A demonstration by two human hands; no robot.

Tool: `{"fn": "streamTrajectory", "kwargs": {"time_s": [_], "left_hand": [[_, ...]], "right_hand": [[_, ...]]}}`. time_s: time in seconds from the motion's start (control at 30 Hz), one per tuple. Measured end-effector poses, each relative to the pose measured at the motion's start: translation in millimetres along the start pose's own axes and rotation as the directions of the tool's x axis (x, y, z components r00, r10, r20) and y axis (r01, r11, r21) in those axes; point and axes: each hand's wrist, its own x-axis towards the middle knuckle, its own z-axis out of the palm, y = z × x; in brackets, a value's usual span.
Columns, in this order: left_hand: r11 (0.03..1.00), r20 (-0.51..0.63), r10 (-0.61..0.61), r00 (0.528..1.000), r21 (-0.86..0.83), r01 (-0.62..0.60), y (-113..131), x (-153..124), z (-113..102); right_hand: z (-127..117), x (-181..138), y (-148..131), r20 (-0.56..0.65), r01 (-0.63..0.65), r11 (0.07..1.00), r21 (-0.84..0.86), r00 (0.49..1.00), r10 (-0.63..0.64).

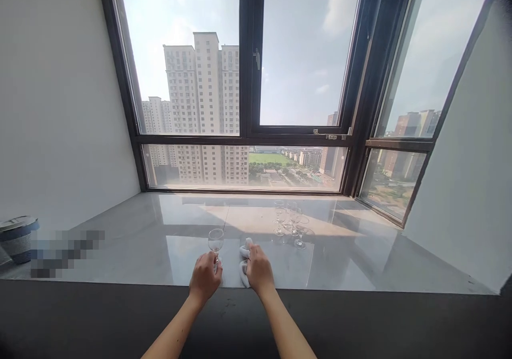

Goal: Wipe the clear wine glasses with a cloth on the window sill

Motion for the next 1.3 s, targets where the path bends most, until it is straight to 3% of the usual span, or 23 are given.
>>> {"fn": "streamTrajectory", "kwargs": {"time_s": [0.13, 0.4, 0.63, 0.8, 1.0, 1.3], "left_hand": [[0.992, -0.031, -0.128, 0.991, -0.015, 0.127, -1, 3, 1], [0.930, 0.019, -0.317, 0.948, -0.189, 0.315, -5, 6, 4], [0.974, -0.038, -0.210, 0.977, 0.080, 0.212, 1, 7, 3], [0.971, 0.028, -0.212, 0.977, 0.119, 0.208, 4, 7, 1], [0.967, 0.049, -0.216, 0.975, 0.146, 0.207, 9, 5, -1], [0.971, 0.059, -0.196, 0.979, 0.148, 0.186, 12, 3, -5]], "right_hand": [[0, 0, 0, 0.013, 0.007, 1.000, -0.024, 1.000, -0.007], [0, -1, 1, 0.025, 0.006, 0.999, -0.040, 1.000, -0.005], [1, 0, 2, -0.001, 0.005, 1.000, 0.000, 1.000, -0.005], [-5, -3, -6, -0.108, -0.065, 0.991, -0.115, 0.993, 0.053], [-6, -4, -6, 0.046, -0.001, 0.990, -0.139, 0.999, 0.007], [-2, -4, 2, 0.069, -0.027, 1.000, -0.014, 0.997, 0.028]]}}
